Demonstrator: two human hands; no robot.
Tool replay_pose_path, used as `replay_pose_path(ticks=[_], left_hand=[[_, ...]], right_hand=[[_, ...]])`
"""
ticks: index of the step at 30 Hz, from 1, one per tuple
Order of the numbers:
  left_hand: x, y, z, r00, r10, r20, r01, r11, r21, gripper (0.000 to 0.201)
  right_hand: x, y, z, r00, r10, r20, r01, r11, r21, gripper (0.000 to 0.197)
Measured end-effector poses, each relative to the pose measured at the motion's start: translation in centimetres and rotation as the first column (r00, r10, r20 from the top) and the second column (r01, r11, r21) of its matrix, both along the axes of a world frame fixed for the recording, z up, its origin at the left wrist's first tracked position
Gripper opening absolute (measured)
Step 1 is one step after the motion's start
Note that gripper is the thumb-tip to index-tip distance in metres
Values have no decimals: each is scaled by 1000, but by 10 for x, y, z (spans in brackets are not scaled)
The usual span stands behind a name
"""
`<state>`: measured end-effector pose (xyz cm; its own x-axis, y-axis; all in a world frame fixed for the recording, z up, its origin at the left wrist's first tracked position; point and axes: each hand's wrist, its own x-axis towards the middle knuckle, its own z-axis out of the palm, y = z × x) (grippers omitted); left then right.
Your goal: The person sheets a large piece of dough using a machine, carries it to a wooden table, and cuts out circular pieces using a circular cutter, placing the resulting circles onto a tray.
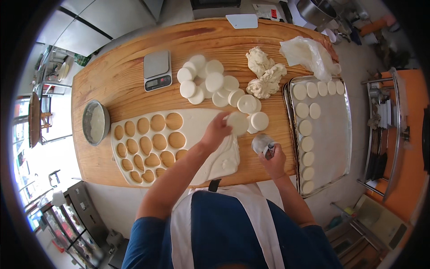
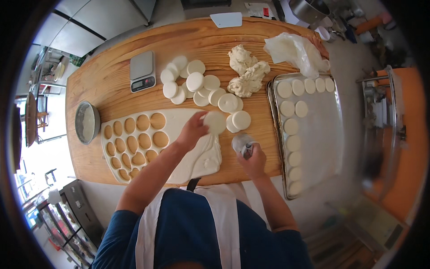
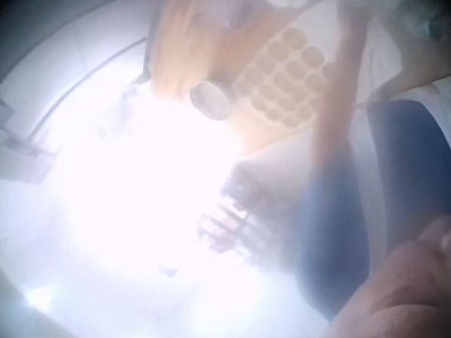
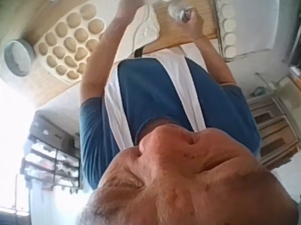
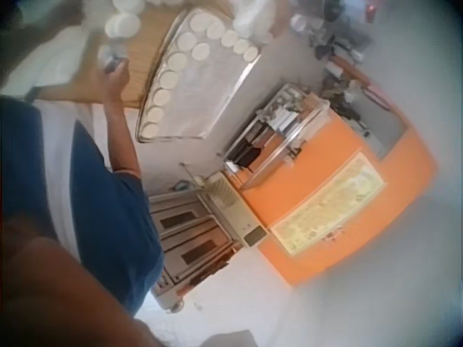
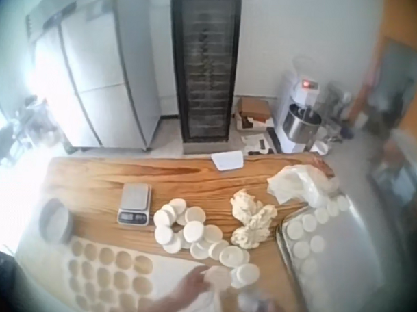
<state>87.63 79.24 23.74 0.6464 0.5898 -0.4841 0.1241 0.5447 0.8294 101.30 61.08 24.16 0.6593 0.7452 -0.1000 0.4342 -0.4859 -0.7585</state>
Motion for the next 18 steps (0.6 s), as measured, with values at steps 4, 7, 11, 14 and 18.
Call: replay_pose_path(ticks=[4,7,11,14,18], left_hand=[[1,11,-17,974,-120,-190,147,981,131,29],[-59,6,-25,830,-103,-547,436,731,524,27],[-180,-17,-43,550,212,-808,678,451,580,29],[-249,-25,-30,466,420,-779,457,640,618,32],[-350,-16,-59,90,778,-622,114,612,782,45]], right_hand=[[-6,6,-3,999,11,-53,-11,1000,-3,35],[-13,21,1,994,13,-111,-11,1000,16,36],[-29,62,8,985,128,-114,-120,990,78,36],[-49,102,8,969,205,-136,-197,978,68,38],[-87,159,8,923,382,-54,-385,921,-68,42]])
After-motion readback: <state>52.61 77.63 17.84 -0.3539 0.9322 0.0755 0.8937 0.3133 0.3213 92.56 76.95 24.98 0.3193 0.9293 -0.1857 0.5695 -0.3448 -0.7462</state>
